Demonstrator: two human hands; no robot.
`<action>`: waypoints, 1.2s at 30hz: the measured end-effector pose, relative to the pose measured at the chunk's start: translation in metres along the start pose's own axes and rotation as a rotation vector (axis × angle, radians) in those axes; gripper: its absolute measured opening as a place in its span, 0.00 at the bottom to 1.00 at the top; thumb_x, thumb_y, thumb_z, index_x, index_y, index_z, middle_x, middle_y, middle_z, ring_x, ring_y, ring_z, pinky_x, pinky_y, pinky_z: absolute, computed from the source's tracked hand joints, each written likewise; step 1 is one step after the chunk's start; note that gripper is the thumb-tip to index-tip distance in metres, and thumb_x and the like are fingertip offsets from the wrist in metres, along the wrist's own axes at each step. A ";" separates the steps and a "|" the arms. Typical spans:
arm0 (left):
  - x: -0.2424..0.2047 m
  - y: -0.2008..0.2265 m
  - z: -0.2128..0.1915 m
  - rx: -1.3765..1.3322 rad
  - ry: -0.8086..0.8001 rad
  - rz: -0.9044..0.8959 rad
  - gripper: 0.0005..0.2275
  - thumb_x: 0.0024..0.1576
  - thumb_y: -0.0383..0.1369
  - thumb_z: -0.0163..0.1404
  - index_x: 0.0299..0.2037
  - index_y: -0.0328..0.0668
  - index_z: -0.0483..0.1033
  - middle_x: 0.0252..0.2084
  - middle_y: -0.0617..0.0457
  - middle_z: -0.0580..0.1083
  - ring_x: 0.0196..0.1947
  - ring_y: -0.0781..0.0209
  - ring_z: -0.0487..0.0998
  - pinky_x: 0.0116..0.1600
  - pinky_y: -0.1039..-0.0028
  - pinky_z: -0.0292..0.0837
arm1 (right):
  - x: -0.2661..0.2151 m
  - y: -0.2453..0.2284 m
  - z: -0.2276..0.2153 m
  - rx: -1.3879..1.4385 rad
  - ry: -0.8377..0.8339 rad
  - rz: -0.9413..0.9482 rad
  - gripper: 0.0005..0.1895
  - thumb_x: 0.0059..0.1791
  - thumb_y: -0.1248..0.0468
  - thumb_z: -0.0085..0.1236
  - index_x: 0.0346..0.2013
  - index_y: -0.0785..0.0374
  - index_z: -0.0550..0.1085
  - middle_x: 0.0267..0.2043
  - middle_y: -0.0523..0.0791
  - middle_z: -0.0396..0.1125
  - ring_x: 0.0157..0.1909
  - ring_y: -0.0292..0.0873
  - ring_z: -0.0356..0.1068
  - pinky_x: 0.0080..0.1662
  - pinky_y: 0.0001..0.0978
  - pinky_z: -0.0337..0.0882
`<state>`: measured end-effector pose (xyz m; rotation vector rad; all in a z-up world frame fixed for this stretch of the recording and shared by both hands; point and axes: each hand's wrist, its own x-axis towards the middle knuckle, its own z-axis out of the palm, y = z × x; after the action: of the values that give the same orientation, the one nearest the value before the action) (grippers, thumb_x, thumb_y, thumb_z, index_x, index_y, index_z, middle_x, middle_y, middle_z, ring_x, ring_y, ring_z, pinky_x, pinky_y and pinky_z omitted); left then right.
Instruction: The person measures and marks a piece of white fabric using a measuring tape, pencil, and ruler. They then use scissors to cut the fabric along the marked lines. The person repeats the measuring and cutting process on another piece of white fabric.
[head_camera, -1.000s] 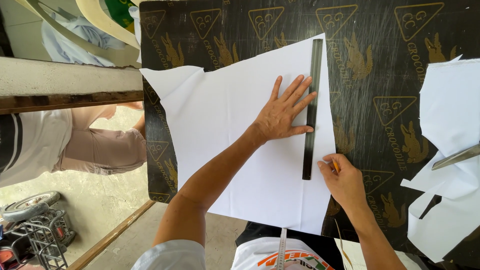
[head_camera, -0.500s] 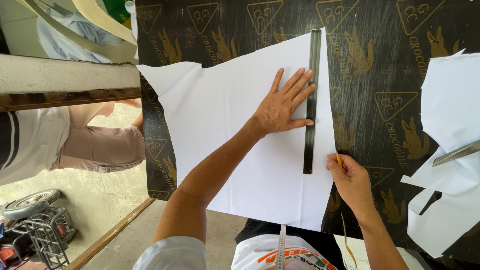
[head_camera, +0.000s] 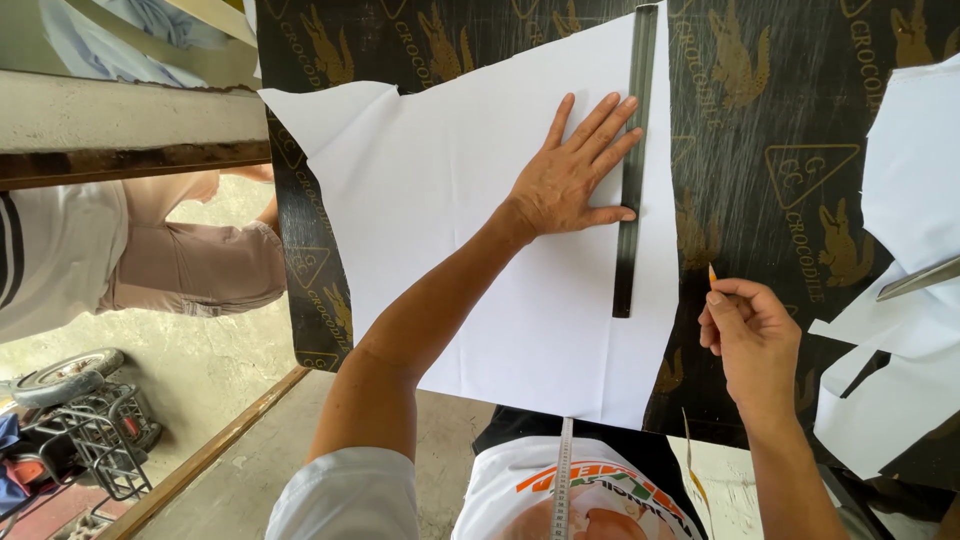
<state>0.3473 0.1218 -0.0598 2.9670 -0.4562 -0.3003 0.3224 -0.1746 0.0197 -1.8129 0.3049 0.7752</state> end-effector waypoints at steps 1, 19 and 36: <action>0.001 -0.001 -0.002 -0.002 -0.002 -0.003 0.43 0.63 0.71 0.28 0.77 0.45 0.46 0.78 0.42 0.42 0.79 0.43 0.41 0.76 0.37 0.32 | 0.002 0.003 -0.001 -0.002 -0.003 0.002 0.04 0.59 0.68 0.53 0.47 0.62 0.74 0.28 0.45 0.66 0.25 0.37 0.63 0.27 0.23 0.61; 0.001 -0.002 -0.009 -0.013 -0.074 0.005 0.45 0.61 0.72 0.21 0.78 0.45 0.43 0.78 0.42 0.39 0.79 0.43 0.39 0.76 0.36 0.32 | 0.019 -0.005 0.019 -0.244 -0.097 -0.363 0.13 0.59 0.69 0.51 0.56 0.70 0.76 0.41 0.49 0.70 0.33 0.40 0.67 0.40 0.26 0.72; 0.006 -0.004 -0.006 -0.044 -0.157 -0.060 0.45 0.59 0.73 0.29 0.78 0.53 0.39 0.80 0.50 0.34 0.80 0.52 0.32 0.78 0.40 0.25 | 0.206 -0.109 0.084 -0.555 0.016 -0.726 0.12 0.60 0.64 0.61 0.33 0.65 0.80 0.23 0.51 0.69 0.33 0.58 0.73 0.39 0.47 0.69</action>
<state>0.3559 0.1245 -0.0553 2.9299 -0.3727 -0.5453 0.5070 -0.0239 -0.0476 -2.2259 -0.5973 0.3333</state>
